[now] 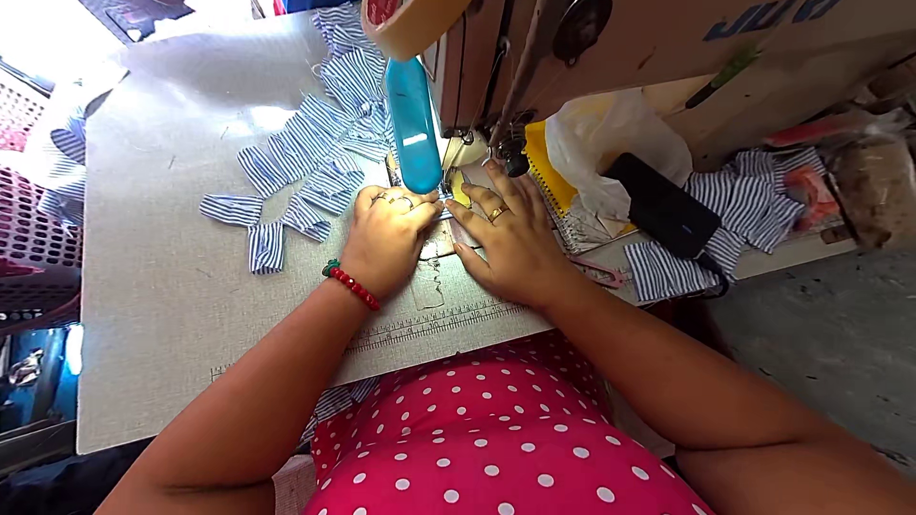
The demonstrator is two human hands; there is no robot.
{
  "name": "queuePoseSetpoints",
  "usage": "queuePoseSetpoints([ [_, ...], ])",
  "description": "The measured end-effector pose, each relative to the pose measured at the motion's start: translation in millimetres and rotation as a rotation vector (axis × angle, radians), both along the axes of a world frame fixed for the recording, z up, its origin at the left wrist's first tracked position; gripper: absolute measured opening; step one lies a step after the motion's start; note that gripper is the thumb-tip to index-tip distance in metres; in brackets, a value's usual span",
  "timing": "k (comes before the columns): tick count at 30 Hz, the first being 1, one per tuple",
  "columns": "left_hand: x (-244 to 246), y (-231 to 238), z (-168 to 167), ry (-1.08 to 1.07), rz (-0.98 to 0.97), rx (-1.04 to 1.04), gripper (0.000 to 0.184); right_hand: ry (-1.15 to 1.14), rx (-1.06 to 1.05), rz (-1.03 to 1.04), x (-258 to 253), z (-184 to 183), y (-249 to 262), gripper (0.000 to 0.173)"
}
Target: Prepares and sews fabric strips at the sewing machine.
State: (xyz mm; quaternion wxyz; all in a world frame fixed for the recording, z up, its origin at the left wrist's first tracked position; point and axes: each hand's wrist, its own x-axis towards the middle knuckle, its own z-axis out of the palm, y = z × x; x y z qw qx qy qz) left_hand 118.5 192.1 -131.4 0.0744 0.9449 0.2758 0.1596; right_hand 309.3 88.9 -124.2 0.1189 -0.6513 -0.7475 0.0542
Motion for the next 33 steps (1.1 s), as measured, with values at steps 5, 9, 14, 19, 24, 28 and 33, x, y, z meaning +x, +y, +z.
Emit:
queuePoseSetpoints([
  [5,-0.9,1.3,1.5,0.006,-0.018,-0.002,0.037,-0.005,-0.006,0.009,0.5,0.3,0.1,0.056],
  [9,-1.9,2.0,2.3,0.005,-0.028,-0.002,0.037,0.01,0.0,0.003,0.6,0.9,-0.2,0.055],
  [14,-2.5,3.5,1.2,-0.006,-0.033,0.009,0.036,0.012,0.002,-0.005,0.9,0.1,0.3,0.055],
  [19,-2.2,5.0,1.1,-0.01,-0.043,0.013,0.037,0.019,-0.011,-0.015,0.7,0.0,0.1,0.055],
  [24,-1.9,5.6,1.4,-0.003,-0.043,0.009,0.037,0.018,-0.016,-0.017,0.6,-0.8,0.6,0.056],
  [28,-1.7,6.0,1.1,0.0,-0.039,0.007,0.037,0.038,0.01,0.001,1.5,-0.2,-1.1,0.057],
  [33,-1.6,5.4,0.7,0.012,-0.035,0.018,0.037,0.151,0.416,-0.049,44.3,29.2,-39.3,0.037],
])
